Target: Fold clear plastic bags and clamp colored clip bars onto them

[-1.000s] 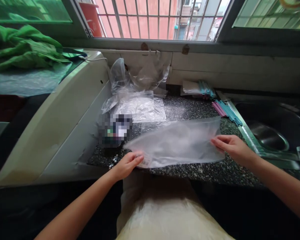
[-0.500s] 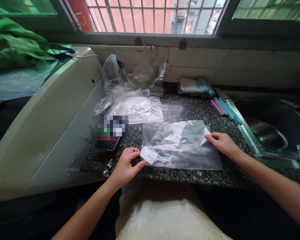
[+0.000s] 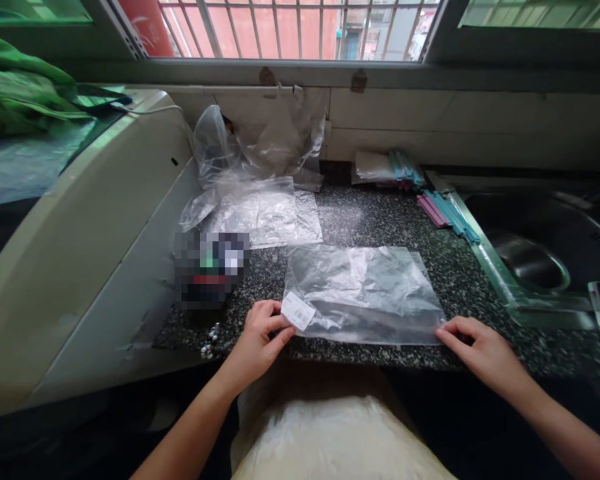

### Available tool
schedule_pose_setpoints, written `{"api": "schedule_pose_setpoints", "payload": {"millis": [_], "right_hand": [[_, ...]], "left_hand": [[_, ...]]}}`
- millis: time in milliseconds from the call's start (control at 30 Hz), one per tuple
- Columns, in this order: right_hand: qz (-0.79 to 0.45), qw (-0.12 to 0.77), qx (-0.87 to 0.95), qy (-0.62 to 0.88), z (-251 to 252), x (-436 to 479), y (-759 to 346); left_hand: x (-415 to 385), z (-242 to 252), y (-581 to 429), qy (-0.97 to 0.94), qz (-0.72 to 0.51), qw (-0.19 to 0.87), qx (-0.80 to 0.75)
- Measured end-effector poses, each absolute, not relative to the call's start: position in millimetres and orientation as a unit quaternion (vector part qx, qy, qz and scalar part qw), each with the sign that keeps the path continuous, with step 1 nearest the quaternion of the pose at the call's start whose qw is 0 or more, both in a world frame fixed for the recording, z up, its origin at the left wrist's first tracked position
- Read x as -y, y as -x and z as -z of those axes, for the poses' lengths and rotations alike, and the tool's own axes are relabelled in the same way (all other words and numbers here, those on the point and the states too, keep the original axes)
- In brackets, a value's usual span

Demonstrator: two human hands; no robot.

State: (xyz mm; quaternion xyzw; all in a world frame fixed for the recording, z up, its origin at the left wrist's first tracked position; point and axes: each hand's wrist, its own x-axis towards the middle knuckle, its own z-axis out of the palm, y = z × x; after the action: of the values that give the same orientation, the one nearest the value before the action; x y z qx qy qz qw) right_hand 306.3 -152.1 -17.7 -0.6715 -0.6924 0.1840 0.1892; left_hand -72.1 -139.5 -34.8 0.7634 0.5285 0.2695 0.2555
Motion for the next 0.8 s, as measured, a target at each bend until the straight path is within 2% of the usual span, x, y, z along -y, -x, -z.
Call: {"api": "schedule_pose_setpoints", "payload": {"millis": [100, 433, 600, 800], "right_hand": [[-0.132, 0.174, 0.704, 0.676, 22.2, 159.4, -307.5], [0.003, 0.14, 0.737, 0.661, 28.3, 178.0, -307.1], [0.118, 0.197, 0.773, 0.591, 28.7, 182.9, -305.0], [0.155, 0.235, 0.856, 0.434, 32.3, 194.6, -291.9]], "left_hand": [[141.4, 37.2, 67.7, -0.754, -0.271, 0.23, -0.552], [160.5, 49.3, 57.2, -0.719, -0.297, 0.044, -0.626], [161.0, 50.7, 59.3, -0.723, -0.31, 0.017, -0.617], [155.0, 47.2, 71.8, -0.742, -0.307, 0.03, -0.595]]}}
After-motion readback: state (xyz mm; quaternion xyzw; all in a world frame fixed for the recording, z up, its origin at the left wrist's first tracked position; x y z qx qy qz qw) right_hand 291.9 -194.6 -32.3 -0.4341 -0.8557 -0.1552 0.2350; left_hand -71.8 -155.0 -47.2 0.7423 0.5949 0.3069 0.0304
